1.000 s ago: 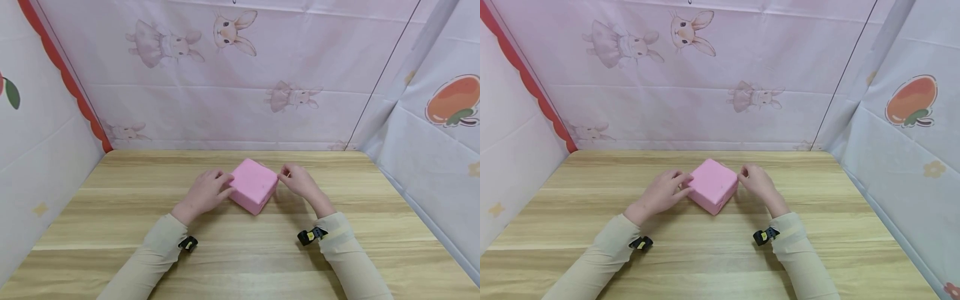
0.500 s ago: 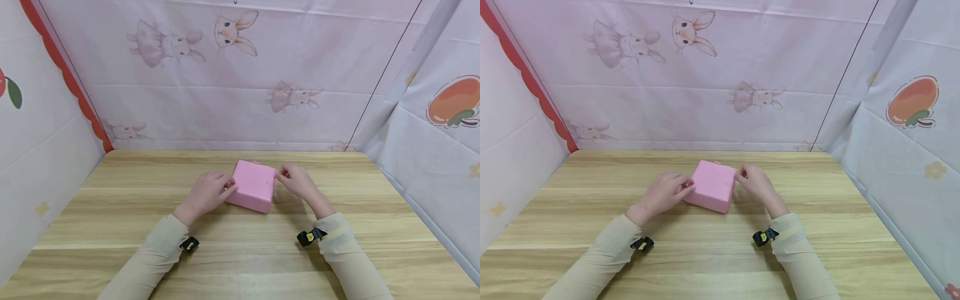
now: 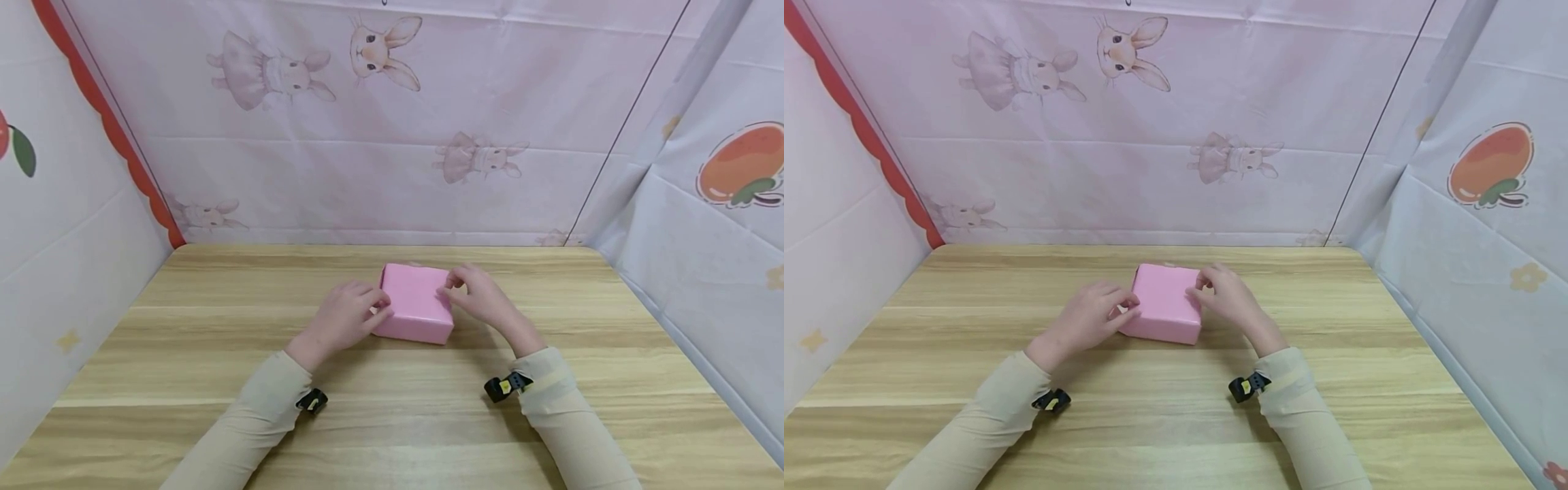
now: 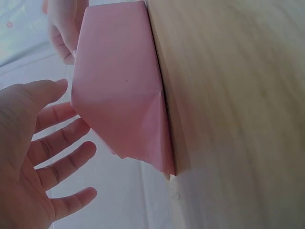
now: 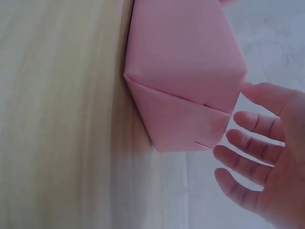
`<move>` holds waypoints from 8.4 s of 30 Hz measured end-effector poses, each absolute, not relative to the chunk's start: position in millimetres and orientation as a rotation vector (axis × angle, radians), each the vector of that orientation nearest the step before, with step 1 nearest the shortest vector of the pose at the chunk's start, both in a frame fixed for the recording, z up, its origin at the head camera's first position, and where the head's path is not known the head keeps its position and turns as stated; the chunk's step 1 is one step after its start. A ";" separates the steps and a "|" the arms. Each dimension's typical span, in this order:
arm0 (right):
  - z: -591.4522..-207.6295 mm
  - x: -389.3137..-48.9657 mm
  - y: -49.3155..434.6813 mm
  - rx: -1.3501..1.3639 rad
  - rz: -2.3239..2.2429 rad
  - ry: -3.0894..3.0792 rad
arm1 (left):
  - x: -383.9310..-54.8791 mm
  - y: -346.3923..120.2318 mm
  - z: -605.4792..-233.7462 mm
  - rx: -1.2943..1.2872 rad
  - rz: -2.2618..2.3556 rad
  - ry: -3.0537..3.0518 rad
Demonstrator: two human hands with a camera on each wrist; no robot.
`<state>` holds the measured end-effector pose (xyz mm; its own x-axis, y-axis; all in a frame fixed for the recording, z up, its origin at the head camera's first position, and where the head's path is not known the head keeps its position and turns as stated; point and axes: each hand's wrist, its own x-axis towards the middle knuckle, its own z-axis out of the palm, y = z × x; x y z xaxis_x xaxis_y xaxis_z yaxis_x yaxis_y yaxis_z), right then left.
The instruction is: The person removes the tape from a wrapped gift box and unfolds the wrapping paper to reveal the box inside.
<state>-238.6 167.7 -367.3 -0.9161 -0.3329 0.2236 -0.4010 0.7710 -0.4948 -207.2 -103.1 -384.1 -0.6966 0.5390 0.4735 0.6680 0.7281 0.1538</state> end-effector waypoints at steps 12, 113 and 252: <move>-368.0 -235.7 166.8 0.643 0.812 -2.793 | -203.1 -98.9 -381.5 -1.052 -0.470 -2.492; -365.9 -247.0 209.6 0.475 0.747 -2.893 | -200.4 -97.4 -386.1 -1.018 -0.461 -2.555; -309.2 -228.1 190.8 0.650 0.908 -2.459 | -250.2 -92.3 -308.0 -1.015 -0.727 -2.672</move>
<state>-228.1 190.8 -309.2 -0.7939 -0.2738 0.5429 -0.5610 0.6742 -0.4803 -250.2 -92.3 -308.0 -0.7468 0.5706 0.3415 0.6650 0.6449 0.3767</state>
